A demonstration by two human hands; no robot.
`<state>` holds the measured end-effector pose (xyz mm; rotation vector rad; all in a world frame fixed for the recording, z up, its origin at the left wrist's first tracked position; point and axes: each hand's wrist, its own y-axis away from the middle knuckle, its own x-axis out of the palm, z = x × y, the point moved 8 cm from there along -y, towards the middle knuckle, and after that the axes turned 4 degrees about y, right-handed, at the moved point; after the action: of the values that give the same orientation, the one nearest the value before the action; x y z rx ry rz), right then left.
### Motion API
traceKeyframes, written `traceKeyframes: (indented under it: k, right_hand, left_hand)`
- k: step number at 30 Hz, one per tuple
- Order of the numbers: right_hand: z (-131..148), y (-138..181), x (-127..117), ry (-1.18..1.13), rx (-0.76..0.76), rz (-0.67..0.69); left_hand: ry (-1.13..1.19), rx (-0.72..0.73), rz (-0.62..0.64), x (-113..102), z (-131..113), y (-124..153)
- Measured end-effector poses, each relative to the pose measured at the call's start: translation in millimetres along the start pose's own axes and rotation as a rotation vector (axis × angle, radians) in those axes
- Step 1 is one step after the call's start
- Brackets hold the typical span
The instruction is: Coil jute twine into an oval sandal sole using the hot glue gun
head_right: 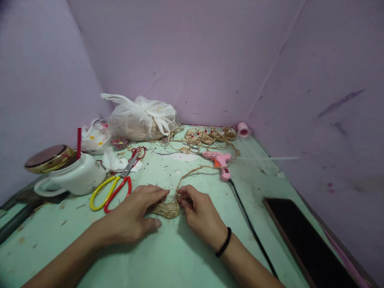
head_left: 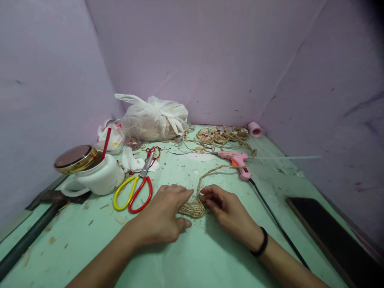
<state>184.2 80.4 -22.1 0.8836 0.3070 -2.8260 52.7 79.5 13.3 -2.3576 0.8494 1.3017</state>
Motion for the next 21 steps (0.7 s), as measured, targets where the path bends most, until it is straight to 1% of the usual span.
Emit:
traceKeyframes:
  k: [3,5,8,10,12,15,18,21]
  right_hand:
    - [3,3,-7,0.051,-0.009,-0.062]
    - [16,6,-9,0.119,-0.088,-0.105]
    - [43,12,-1,0.275,-0.287,-0.11]
    - [53,14,10,0.371,-0.35,-0.083]
    - [56,12,21,0.429,-0.356,-0.05]
    - [54,8,30,0.461,-0.311,-0.032]
    - [50,5,30,0.449,-0.26,-0.04]
    - [49,5,26,0.417,-0.243,-0.057]
  left_hand:
    - [0.091,-0.053,-0.113,-23,15,6]
    - [0.046,-0.085,-0.124,-28,21,7]
    - [-0.081,-0.07,-0.029,-19,18,4]
    - [-0.123,-0.035,0.01,-10,11,2]
    - [-0.157,-0.019,-0.004,-5,5,1]
    - [-0.181,-0.003,-0.022,0,1,-1]
    - [-0.157,0.005,-0.012,3,2,-2]
    - [-0.13,0.005,-0.02,3,5,-4]
